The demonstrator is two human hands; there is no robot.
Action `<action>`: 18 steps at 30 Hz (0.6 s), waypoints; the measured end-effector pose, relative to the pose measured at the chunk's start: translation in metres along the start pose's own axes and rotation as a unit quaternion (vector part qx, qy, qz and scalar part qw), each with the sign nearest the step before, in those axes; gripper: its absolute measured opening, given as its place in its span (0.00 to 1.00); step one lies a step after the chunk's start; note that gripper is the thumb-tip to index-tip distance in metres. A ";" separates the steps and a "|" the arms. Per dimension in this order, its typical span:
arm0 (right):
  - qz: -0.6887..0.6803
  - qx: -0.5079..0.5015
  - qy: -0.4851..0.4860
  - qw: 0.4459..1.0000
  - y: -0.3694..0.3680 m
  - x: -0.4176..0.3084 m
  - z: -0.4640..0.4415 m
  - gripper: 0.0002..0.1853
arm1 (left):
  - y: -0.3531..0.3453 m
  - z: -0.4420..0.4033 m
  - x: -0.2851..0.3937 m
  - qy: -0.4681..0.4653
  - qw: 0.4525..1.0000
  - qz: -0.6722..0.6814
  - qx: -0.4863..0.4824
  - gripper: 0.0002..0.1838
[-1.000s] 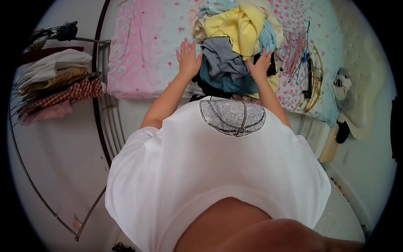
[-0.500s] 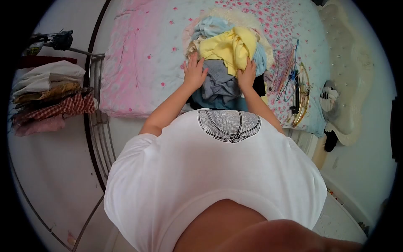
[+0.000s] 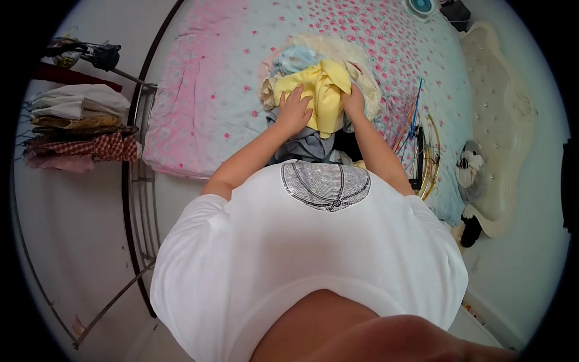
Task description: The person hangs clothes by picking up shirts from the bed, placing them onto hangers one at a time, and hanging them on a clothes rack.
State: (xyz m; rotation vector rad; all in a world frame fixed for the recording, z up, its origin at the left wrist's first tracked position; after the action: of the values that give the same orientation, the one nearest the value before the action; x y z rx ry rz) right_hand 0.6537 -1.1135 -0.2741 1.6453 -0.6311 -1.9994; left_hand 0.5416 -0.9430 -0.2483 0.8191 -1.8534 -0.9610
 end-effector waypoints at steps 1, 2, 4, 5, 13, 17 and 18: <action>-0.040 -0.031 0.018 0.999 0.004 -0.003 0.006 0.17 | 0.003 -0.001 0.000 0.002 1.000 -0.003 0.000 0.21; -0.079 -0.062 0.036 0.994 0.007 -0.006 0.013 0.17 | 0.006 -0.002 0.001 0.004 1.000 -0.006 0.001 0.22; -0.111 -0.096 0.073 0.986 0.015 -0.022 0.033 0.15 | 0.022 -0.009 0.005 -0.005 0.999 0.008 0.038 0.23; -0.126 -0.113 0.090 0.981 0.019 -0.030 0.045 0.14 | 0.034 -0.016 0.008 -0.016 0.997 0.025 0.073 0.23; -0.337 -0.171 0.094 0.921 0.100 -0.079 0.097 0.12 | 0.079 -0.038 0.027 -0.009 0.976 0.194 0.100 0.21; -0.397 -0.123 0.066 0.907 0.138 -0.055 0.090 0.11 | 0.089 -0.037 0.012 -0.058 0.978 0.171 0.103 0.15; -0.396 -0.112 0.053 0.910 0.145 -0.047 0.088 0.11 | 0.092 -0.036 0.011 -0.088 0.982 0.142 0.088 0.14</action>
State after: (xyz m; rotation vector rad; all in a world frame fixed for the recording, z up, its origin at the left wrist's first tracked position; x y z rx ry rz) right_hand 0.5854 -1.1928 -0.1333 2.0328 0.3814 -2.3503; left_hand 0.5550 -0.9183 -0.1533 0.5642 -2.1627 -0.7133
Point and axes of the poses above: each hand's wrist, its own z-axis away from the middle knuckle, its own y-axis out of the back of the hand, x = y × z, the point moved 4 cm from there along -z, towards the middle knuckle, and after that the axes turned 15 degrees about -y, right-handed, at the moved point
